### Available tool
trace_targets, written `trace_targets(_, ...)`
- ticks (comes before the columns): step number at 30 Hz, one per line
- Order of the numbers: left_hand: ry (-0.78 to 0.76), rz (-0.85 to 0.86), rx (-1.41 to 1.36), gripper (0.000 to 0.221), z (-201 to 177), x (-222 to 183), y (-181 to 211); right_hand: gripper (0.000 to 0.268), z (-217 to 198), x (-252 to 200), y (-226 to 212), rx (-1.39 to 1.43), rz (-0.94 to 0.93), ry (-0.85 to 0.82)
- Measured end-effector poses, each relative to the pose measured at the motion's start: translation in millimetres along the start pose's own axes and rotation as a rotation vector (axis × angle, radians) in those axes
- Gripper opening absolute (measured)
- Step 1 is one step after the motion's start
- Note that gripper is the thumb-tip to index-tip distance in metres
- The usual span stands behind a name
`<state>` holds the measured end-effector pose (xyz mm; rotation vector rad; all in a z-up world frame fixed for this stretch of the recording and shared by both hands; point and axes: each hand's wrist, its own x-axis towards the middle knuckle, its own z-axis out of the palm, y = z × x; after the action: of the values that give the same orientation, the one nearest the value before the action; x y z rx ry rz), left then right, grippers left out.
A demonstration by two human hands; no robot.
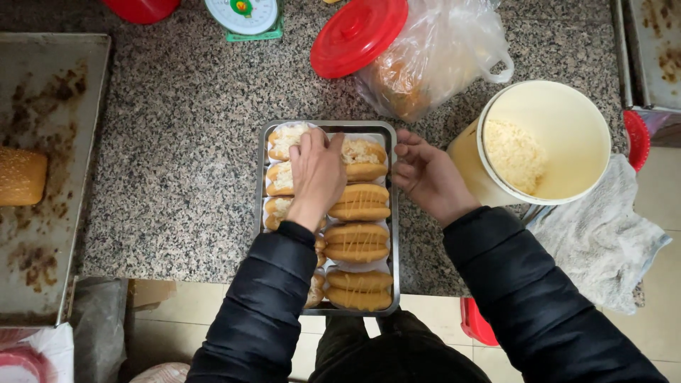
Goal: Applying shredded toppings to bread rolls arranged on a metal tray.
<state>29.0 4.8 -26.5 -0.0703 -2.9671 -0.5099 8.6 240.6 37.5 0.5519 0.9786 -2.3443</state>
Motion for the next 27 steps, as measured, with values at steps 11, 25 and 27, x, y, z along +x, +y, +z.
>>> trace_targets(11,0.055,0.037,-0.020,0.043,-20,-4,6,0.025,-9,-9,2,-0.281,0.002,0.106)
trace_targets(25,-0.020,-0.036,-0.294,0.041,-84,-9,64,0.020,-63,-59,-176,-1.555,-0.303,0.227)
trace_targets(27,0.012,0.013,-0.301,0.038,-81,-9,73,0.016,-101,-25,-186,-1.829,-0.379,0.229)
